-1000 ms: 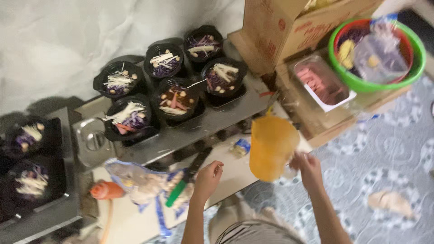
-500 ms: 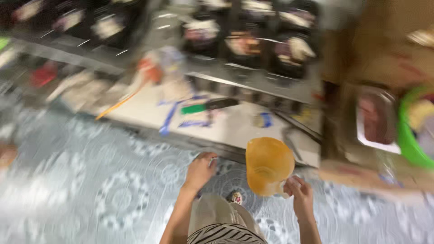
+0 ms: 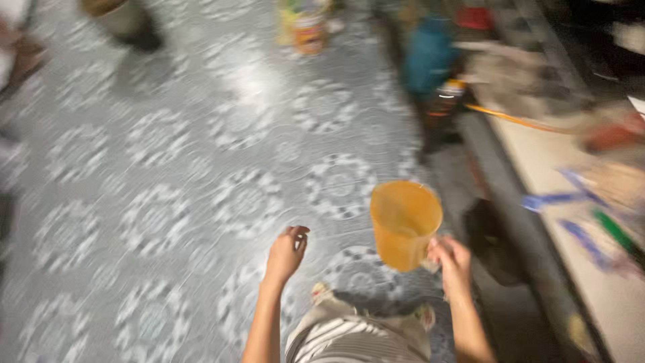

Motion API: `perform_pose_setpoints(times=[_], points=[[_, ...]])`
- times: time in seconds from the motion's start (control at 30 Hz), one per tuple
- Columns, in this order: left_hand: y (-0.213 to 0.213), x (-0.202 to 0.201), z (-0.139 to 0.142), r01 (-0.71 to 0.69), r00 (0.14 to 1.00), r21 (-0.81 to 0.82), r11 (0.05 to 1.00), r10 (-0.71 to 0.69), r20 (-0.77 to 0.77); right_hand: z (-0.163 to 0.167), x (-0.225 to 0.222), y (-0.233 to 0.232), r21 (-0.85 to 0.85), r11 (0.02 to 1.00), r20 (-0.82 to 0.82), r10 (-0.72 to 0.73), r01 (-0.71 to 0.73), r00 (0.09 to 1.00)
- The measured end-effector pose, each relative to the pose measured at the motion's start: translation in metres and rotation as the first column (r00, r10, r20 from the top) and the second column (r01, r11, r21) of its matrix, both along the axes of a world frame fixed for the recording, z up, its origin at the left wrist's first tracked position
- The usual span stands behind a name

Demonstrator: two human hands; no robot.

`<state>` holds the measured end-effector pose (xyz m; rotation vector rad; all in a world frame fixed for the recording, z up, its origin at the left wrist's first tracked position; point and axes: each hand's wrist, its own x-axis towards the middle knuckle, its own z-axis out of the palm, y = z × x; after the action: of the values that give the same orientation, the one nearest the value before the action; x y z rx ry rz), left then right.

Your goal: The person adds ingredients by hand into a row of black serving bowls, placing shredded cabbage, enoki mushrooms, quail eggs, and sausage pieces into each bowl one at a time. They then ladle broth from a large pot into an orange pitcher and pour the broth into the prepared bowls.

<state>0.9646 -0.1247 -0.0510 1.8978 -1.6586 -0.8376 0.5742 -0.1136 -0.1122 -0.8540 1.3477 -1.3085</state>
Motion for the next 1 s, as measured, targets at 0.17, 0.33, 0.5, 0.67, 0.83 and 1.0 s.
perform_pose_setpoints(times=[0.17, 0.33, 0.5, 0.67, 0.83, 1.0], points=[[0.005, 0.177, 0.000, -0.268, 0.963, -0.008, 0.963, 0.268, 0.026, 0.011, 0.170, -0.103, -0.069, 0.979, 0.022, 0.196, -0.194, 0.980], [-0.067, 0.278, -0.017, -0.284, 0.959, -0.040, 0.958, 0.284, -0.014, 0.005, 0.302, -0.212, -0.084, 0.949, 0.010, 0.305, -0.303, 0.952], [-0.203, 0.379, -0.037, -0.281, 0.953, -0.062, 0.958, 0.286, 0.103, -0.025, 0.407, -0.358, -0.102, 0.928, 0.070, 0.365, -0.357, 0.928], [-0.341, 0.503, -0.016, -0.381, 0.912, -0.103, 0.919, 0.392, 0.120, -0.006, 0.552, -0.533, -0.096, 0.883, -0.107, 0.449, -0.459, 0.887], [-0.424, 0.615, -0.034, -0.505, 0.861, -0.031, 0.863, 0.506, 0.044, 0.022, 0.686, -0.671, -0.120, 0.848, -0.125, 0.502, -0.516, 0.855], [-0.515, 0.750, -0.092, -0.630, 0.776, 0.067, 0.773, 0.630, 0.032, 0.002, 0.816, -0.816, -0.148, 0.805, -0.116, 0.563, -0.574, 0.819]])
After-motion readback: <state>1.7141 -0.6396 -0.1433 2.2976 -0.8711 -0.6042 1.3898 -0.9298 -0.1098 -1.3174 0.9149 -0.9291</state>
